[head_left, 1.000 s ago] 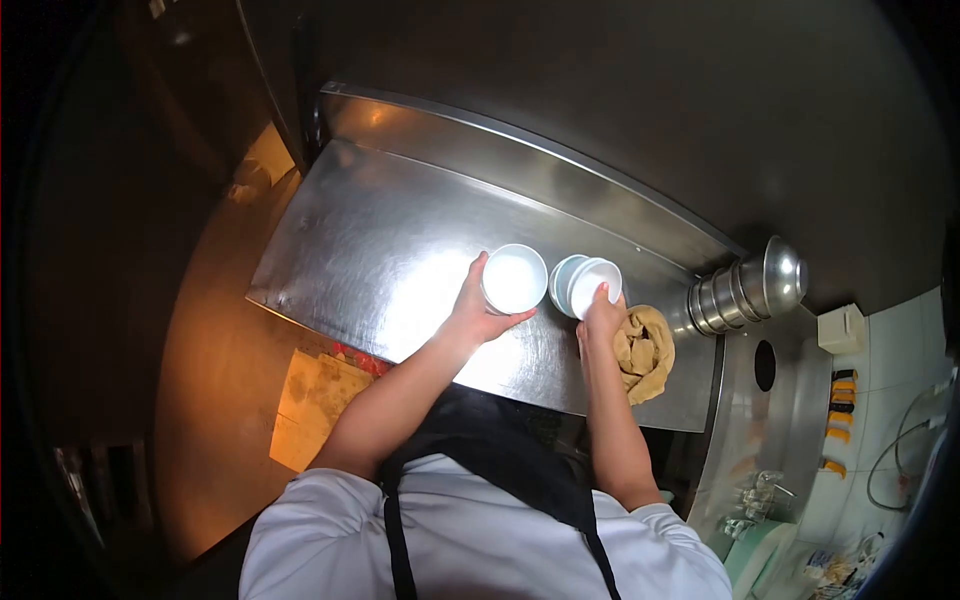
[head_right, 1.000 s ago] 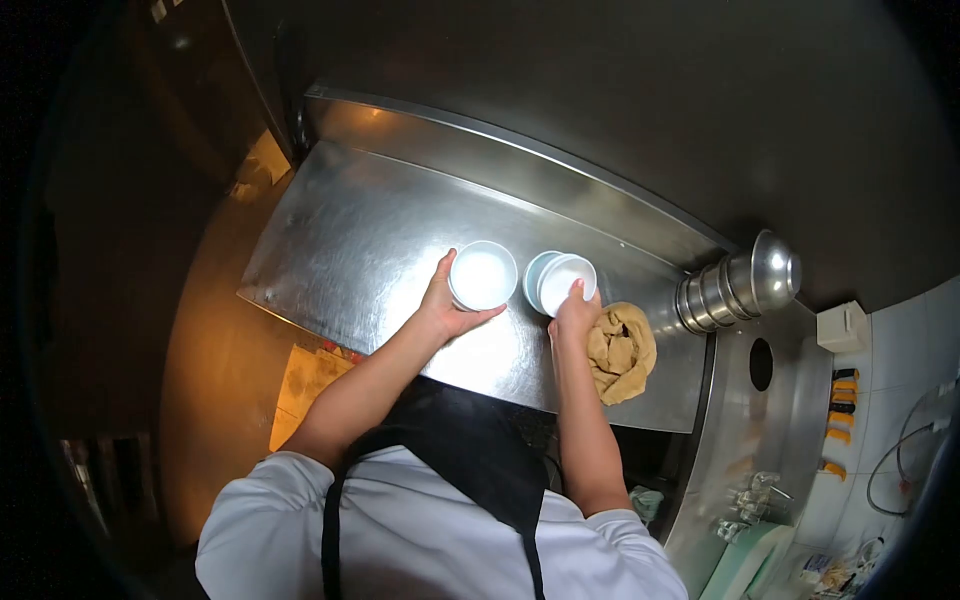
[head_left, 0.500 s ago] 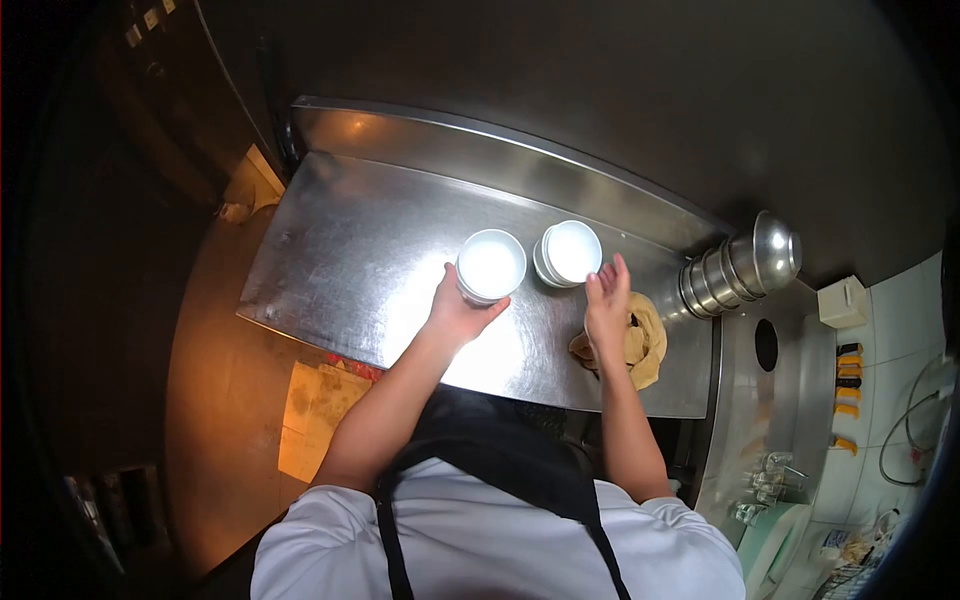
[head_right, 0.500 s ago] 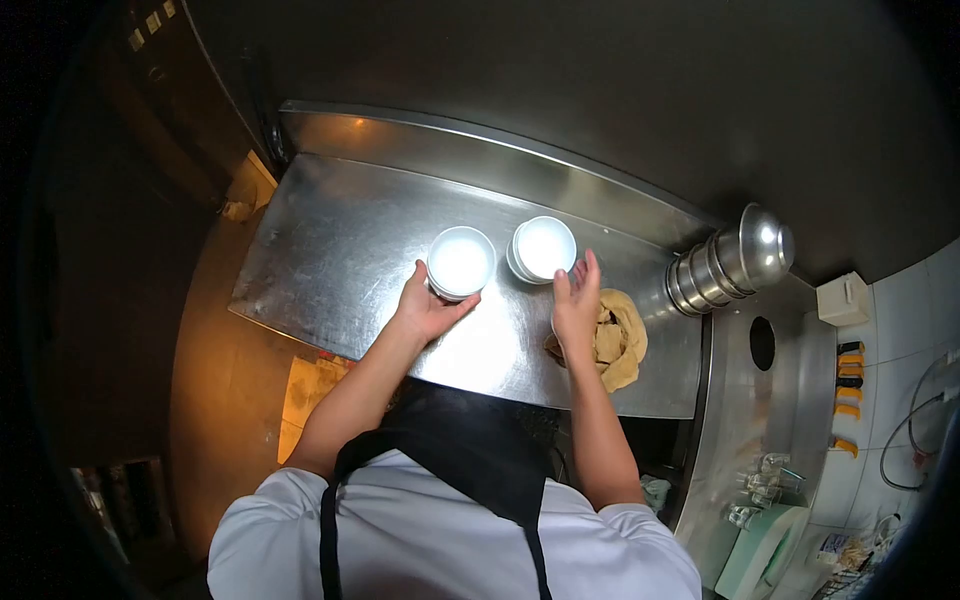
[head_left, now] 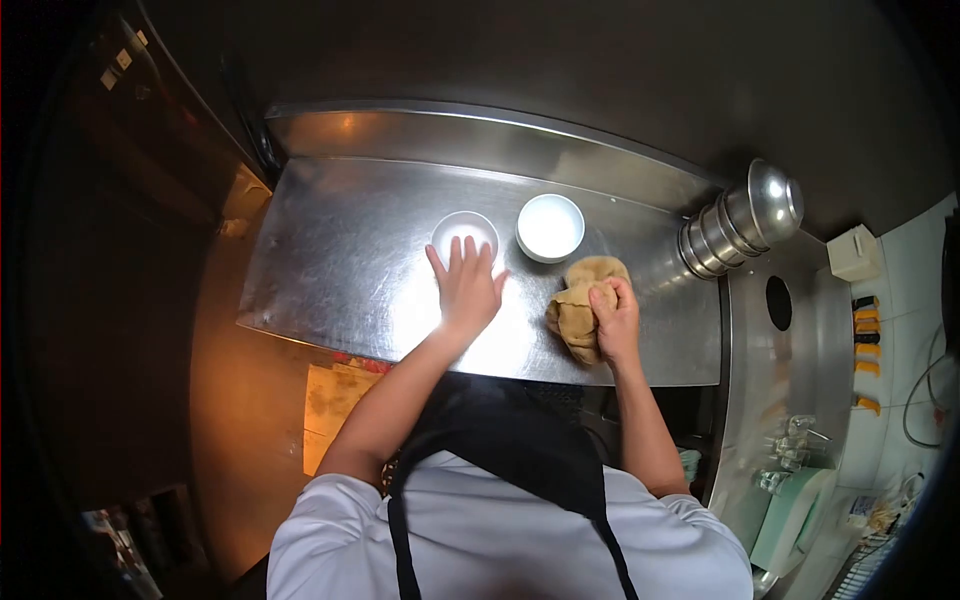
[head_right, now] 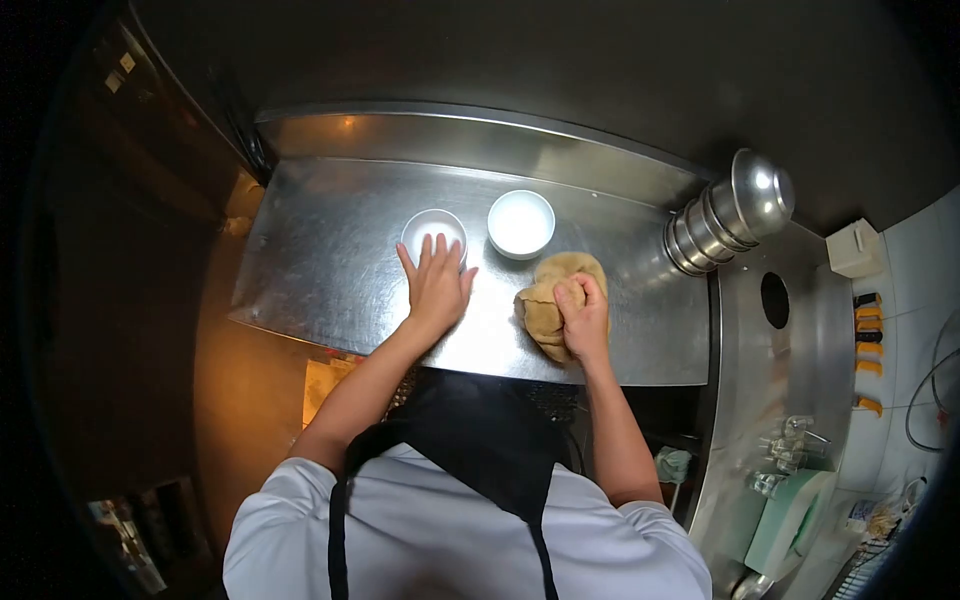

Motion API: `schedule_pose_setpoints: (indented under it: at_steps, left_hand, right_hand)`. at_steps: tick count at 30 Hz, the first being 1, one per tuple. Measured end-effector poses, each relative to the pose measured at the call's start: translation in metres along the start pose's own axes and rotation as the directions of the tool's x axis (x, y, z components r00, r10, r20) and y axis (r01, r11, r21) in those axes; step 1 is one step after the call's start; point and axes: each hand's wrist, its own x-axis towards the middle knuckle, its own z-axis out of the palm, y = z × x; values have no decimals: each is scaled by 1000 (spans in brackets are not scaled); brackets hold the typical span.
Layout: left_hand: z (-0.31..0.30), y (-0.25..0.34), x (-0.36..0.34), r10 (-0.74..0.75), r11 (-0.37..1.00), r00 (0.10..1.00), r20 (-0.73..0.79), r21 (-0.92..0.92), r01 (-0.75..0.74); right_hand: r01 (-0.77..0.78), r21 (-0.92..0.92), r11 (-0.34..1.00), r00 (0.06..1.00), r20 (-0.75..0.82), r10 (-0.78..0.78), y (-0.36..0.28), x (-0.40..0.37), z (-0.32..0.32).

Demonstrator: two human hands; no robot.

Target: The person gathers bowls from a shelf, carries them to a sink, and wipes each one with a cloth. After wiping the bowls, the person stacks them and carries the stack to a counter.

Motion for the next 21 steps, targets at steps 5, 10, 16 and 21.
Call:
schedule_pose_setpoints:
  at_steps: [5, 10, 16, 21]
  left_hand:
    - [4, -18, 14, -139, 927, 976, 168, -324, 187]
    - [-45, -21, 6, -281, 497, 953, 115, -832, 247]
    - [-58, 47, -45, 64, 92, 967, 248, -966, 242]
    - [-56, 77, -51, 91, -455, 897, 432, -783, 424]
  right_hand:
    - [-53, 359, 932, 997, -35, 70, -3, -5, -1]
    - [78, 20, 997, 941, -331, -67, -3, -18, 4]
    - [781, -375, 499, 622, 395, -676, -56, -42, 49]
    - [164, 179, 970, 986, -72, -153, -39, -36, 57]
